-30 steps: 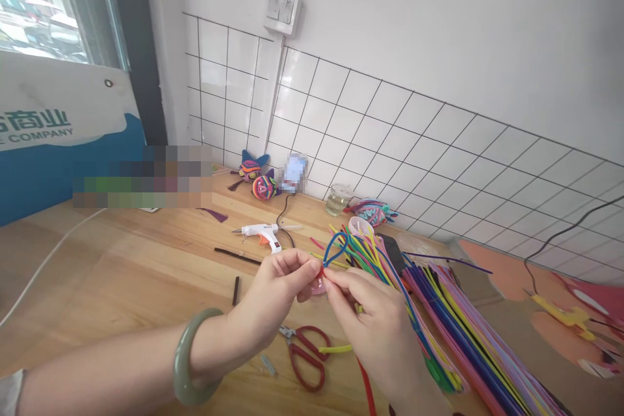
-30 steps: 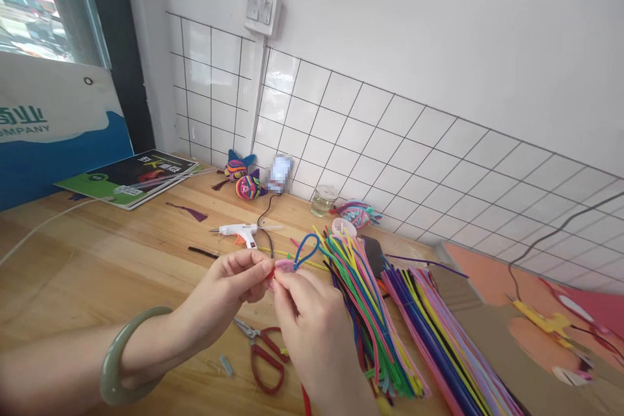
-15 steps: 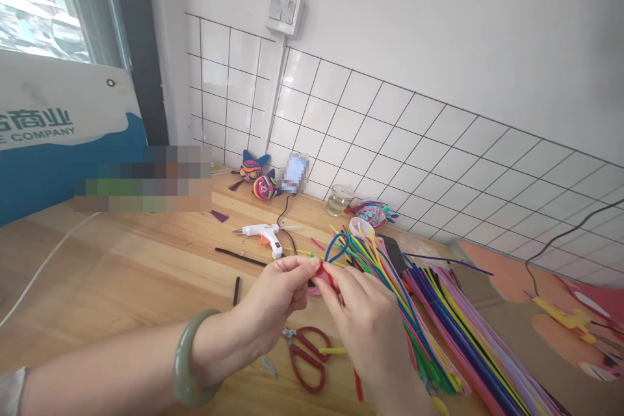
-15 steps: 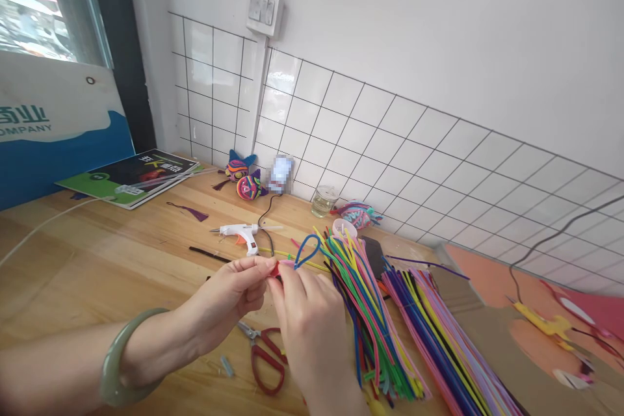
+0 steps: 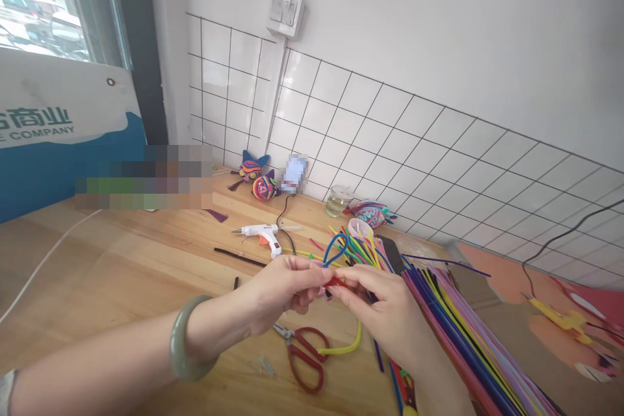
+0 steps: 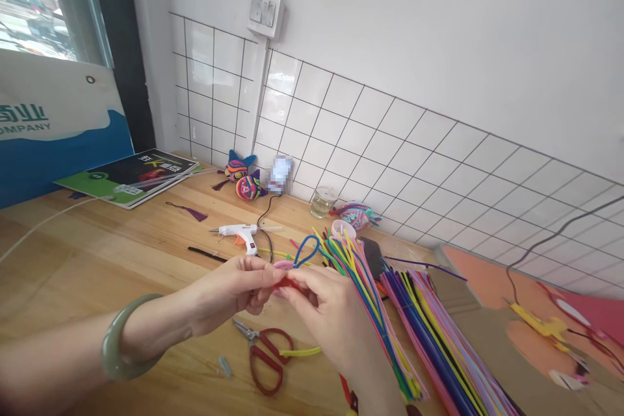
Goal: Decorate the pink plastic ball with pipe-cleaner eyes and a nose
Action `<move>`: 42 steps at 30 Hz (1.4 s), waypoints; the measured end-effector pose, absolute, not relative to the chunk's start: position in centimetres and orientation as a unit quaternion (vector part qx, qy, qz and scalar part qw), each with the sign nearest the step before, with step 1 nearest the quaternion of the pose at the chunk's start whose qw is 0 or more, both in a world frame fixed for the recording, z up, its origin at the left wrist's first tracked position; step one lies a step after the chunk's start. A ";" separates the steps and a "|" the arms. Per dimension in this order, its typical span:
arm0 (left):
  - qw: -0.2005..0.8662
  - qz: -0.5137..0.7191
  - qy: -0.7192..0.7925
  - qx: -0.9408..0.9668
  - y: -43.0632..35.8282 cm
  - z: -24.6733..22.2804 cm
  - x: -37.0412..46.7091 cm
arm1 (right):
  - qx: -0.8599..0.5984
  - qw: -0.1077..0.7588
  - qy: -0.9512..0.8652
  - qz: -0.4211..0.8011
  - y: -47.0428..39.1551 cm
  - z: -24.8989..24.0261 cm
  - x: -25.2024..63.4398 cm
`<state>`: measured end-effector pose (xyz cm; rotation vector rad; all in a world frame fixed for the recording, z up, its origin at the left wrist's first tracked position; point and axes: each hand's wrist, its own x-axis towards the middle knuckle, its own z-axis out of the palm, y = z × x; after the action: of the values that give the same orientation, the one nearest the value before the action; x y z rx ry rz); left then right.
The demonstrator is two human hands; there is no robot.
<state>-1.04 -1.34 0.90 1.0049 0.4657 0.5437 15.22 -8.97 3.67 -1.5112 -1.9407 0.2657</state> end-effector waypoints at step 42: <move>0.833 0.393 0.232 0.312 -2.8 -0.2 -0.2 | -0.533 0.304 -0.745 -0.262 -8.2 1.8 11.5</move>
<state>-0.19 -2.80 -0.17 0.6606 0.4910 0.8339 11.49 -8.25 1.78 -1.4124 -1.9731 -0.6933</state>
